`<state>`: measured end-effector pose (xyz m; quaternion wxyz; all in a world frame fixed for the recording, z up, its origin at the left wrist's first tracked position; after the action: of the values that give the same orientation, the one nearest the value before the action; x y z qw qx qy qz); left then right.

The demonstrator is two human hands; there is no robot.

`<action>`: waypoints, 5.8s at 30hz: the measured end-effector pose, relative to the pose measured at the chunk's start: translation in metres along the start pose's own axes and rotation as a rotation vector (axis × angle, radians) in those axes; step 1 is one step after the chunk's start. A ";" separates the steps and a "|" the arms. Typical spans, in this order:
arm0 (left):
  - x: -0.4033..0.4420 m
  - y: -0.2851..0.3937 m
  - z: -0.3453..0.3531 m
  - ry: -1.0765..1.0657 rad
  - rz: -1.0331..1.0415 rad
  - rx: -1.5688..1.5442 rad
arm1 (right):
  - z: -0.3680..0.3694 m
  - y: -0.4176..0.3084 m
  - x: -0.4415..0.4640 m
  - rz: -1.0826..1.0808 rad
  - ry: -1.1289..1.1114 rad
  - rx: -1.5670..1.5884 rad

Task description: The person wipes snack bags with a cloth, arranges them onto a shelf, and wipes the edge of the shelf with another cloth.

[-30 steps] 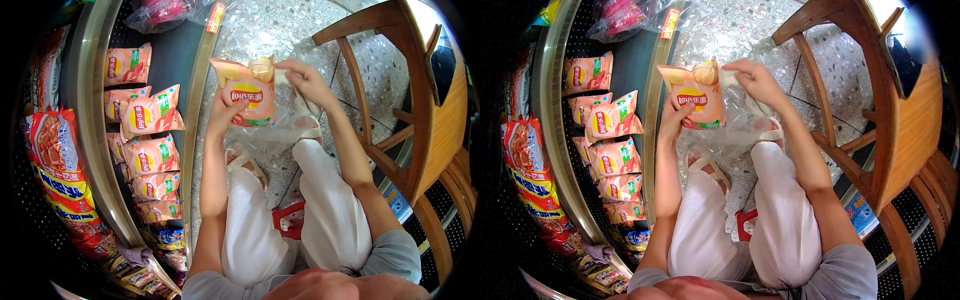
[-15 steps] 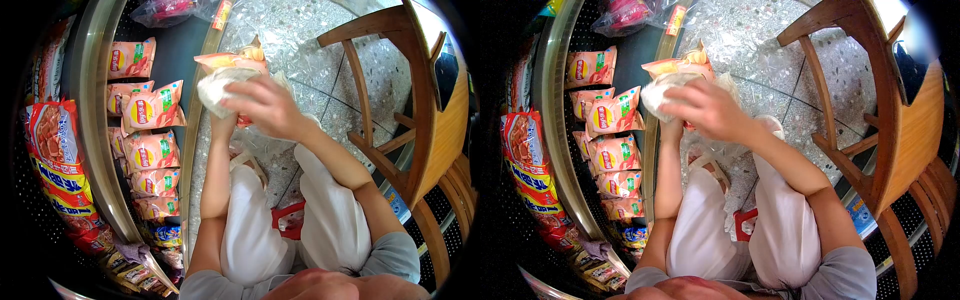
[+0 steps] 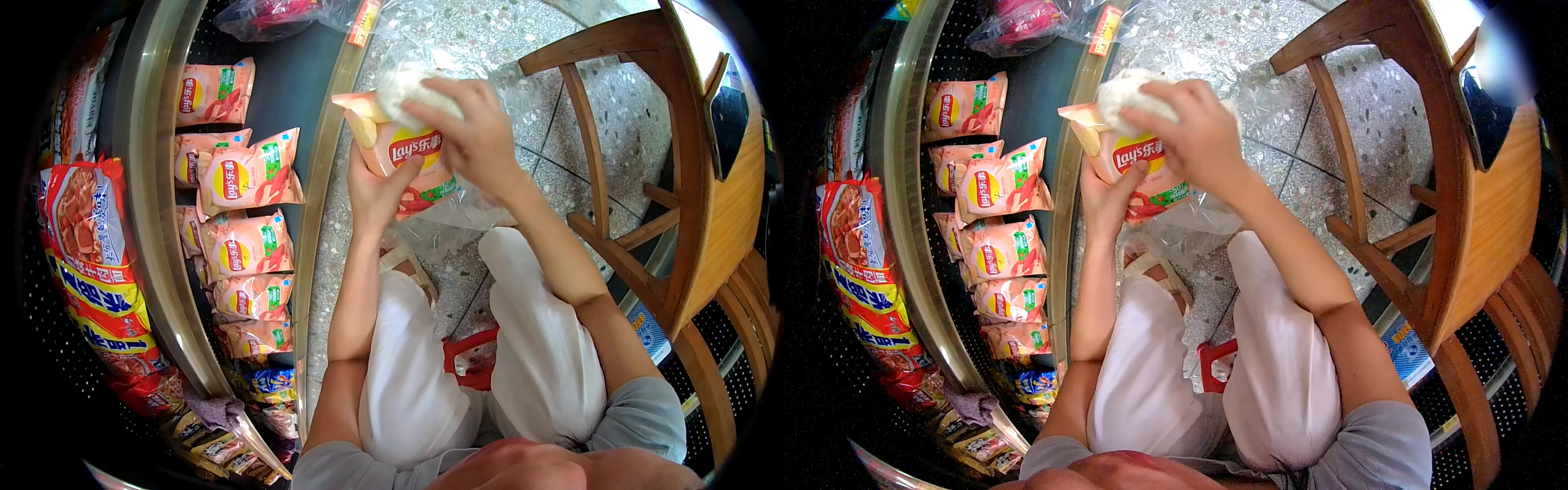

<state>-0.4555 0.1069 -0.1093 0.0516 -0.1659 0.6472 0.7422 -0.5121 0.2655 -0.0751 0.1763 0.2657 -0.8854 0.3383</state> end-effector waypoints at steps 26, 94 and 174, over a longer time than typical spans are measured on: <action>-0.009 -0.013 -0.004 -0.072 0.307 0.454 | 0.007 -0.040 -0.024 -0.221 -0.119 0.233; -0.180 0.256 0.010 0.092 0.359 -0.682 | -0.271 -0.186 0.047 -0.172 0.587 0.137; -0.203 0.267 0.023 -0.134 0.412 -0.099 | -0.248 -0.220 0.035 -0.129 0.085 0.887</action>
<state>-0.3472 0.1157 0.2084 -0.0663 0.0171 0.6252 0.7775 -0.3774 0.2859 0.2291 0.1022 0.3562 -0.6284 0.6840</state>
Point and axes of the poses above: each hand's wrist, its own x-axis towards the middle knuckle, its own z-axis out of the palm, y = z × x, the point moved 2 cm from there along x, towards the middle knuckle
